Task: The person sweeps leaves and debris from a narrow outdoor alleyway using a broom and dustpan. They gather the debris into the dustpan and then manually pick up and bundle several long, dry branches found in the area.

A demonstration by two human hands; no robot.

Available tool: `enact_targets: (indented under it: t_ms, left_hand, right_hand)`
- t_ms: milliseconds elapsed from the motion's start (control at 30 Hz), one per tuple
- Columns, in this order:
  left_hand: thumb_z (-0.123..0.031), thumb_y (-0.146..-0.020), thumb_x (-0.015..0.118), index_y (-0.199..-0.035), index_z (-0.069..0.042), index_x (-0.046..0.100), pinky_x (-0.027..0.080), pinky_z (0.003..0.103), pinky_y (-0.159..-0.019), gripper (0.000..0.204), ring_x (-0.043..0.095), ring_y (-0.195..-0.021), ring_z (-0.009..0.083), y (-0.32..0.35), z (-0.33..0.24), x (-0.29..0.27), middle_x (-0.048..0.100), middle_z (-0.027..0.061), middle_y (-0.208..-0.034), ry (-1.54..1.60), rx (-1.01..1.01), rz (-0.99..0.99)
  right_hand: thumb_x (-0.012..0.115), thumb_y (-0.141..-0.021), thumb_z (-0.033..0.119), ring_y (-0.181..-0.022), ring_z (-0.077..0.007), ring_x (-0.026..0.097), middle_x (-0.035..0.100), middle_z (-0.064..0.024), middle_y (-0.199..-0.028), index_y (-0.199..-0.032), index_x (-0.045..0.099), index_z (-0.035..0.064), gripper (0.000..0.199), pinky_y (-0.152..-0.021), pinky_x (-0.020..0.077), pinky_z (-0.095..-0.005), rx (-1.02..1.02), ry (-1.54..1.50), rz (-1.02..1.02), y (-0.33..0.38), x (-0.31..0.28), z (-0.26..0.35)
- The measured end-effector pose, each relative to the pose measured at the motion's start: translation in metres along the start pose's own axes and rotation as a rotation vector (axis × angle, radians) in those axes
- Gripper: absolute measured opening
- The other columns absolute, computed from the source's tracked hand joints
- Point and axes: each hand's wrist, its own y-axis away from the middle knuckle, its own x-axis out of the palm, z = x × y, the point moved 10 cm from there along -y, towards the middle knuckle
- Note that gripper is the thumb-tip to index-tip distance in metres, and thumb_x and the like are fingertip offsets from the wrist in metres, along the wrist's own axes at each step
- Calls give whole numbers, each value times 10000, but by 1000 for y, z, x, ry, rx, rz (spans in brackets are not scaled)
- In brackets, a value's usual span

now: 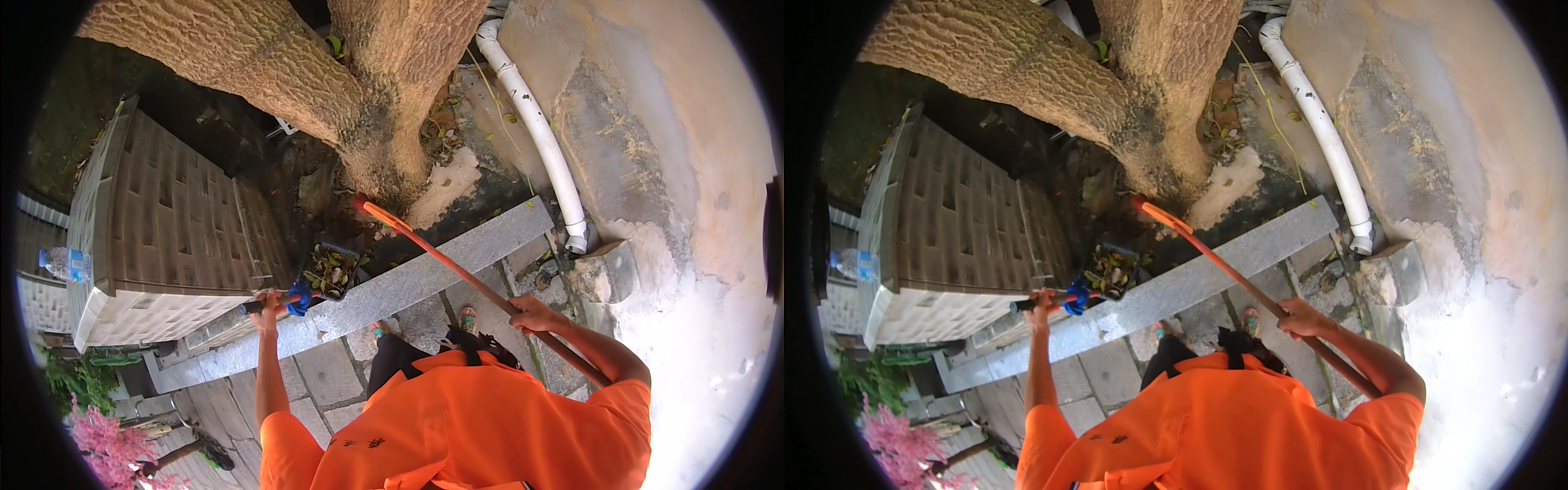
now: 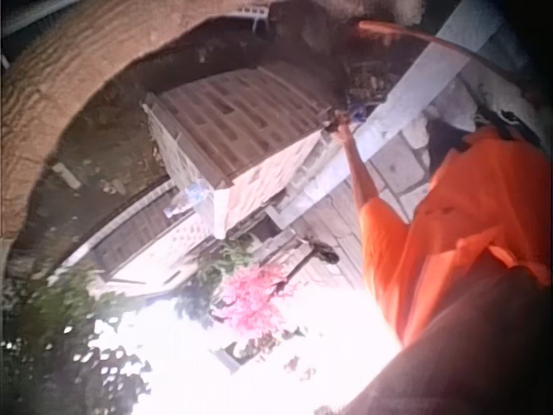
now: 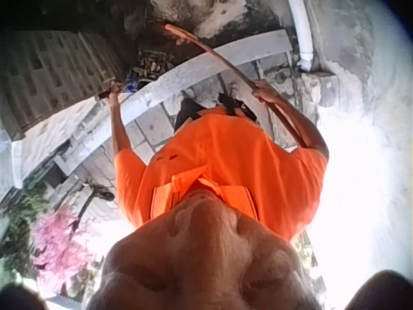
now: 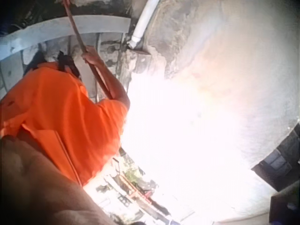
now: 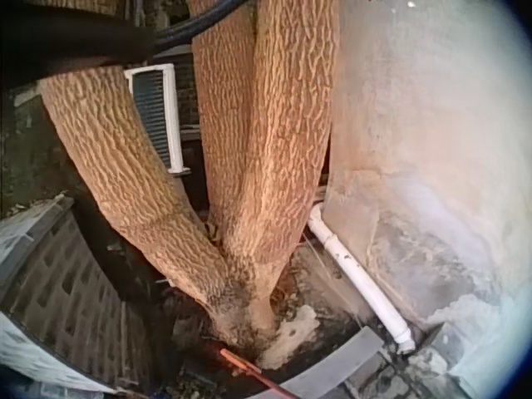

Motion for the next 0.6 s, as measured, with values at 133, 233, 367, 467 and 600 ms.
enact_targets:
  t_ms: [133,233,367,467,600]
  left_hand:
    - [-222,-852,614,-873,34,592,542,297,-447,258,601,-522,200,67,-38,40,645,137,-828,7,-38,-22]
    - [-279,-846,633,-822,38,625,520,246,-456,319,588,-486,168,97,-58,66,595,97,-702,-19,-18,-10]
    - [-261,-852,621,-821,55,613,534,254,-467,317,607,-500,191,126,-82,115,616,131,-749,8,-38,44]
    - [-242,-857,608,-793,47,569,543,263,-476,298,621,-515,210,128,-84,150,633,176,-832,84,-66,89]
    - [-216,-860,607,-785,43,548,559,287,-488,277,635,-544,230,130,-104,224,639,185,-866,106,-81,216]
  right_hand:
    - [552,-738,62,-414,-154,538,519,-82,-552,-853,489,-18,154,-373,408,-298,-106,216,32,43,-55,-16]
    - [514,-741,43,-461,-219,591,557,-137,-602,-884,507,-28,160,-417,465,-344,-86,315,-11,78,-85,-30]
    - [512,-732,43,-476,-228,603,569,-146,-631,-892,505,-33,177,-417,473,-355,-56,281,-51,102,-128,-55]
    - [524,-723,48,-461,-217,595,550,-132,-601,-880,512,-37,179,-398,461,-352,-6,176,-136,114,-158,-71]
    - [543,-711,45,-418,-187,561,521,-104,-547,-815,512,-39,137,-379,441,-339,-13,93,-234,111,-195,-91]
